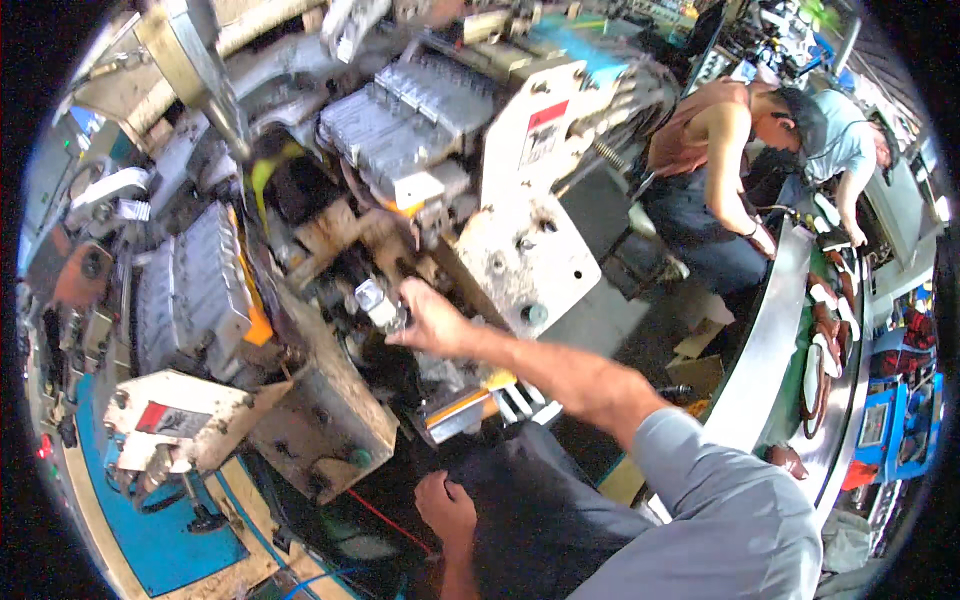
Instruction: Operate a shoe lasting machine to shape uppers over lasts and prepare for sole attachment.
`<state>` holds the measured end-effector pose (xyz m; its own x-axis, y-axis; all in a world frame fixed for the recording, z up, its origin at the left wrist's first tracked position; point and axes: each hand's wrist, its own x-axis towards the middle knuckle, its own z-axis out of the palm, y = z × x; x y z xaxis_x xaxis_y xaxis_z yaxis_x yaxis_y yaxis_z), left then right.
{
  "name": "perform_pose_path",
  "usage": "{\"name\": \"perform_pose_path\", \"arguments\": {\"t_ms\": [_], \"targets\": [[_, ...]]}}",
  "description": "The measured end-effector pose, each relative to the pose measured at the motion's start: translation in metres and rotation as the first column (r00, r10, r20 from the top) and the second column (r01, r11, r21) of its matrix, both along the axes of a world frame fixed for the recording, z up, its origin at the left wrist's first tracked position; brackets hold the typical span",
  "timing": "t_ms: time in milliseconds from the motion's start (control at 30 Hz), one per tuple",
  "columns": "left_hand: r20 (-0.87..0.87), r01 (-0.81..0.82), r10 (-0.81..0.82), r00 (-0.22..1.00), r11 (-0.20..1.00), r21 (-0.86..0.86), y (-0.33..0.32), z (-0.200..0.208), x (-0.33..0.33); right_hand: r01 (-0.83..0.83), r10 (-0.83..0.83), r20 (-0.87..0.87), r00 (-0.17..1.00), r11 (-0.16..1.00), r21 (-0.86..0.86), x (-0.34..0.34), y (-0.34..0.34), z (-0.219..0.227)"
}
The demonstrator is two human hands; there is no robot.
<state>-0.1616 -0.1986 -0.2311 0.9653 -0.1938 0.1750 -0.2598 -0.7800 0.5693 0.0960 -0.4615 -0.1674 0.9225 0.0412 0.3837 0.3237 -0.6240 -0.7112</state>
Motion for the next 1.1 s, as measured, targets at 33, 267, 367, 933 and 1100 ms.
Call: {"name": "perform_pose_path", "arguments": {"t_ms": [33,267,367,933,1100], "targets": [[0.022,0.011,-0.012,1.0,1.0,0.027,-0.008,-0.001,0.002,0.206,-0.209,0.091,0.974,0.978,0.044,-0.009,0.011,-0.021],[0.001,-0.052,0.052,0.999,0.995,0.091,0.016,-0.016,-0.009,-0.029,0.088,-0.255,0.963,0.973,0.227,-0.018,-0.002,0.008],[-0.048,-0.036,0.039,0.998,0.996,0.077,0.017,-0.013,-0.008,-0.377,0.384,-0.092,0.919,0.922,0.085,0.003,-0.032,0.025],[-0.062,-0.024,0.032,0.998,0.99,0.137,0.002,-0.016,0.01,-0.486,0.486,-0.032,0.873,0.874,0.004,0.038,-0.039,0.005],[-0.063,-0.059,0.066,0.996,0.991,0.116,0.007,-0.018,0.006,0.214,-0.214,0.011,0.977,0.976,-0.047,-0.009,0.043,0.012]]}}
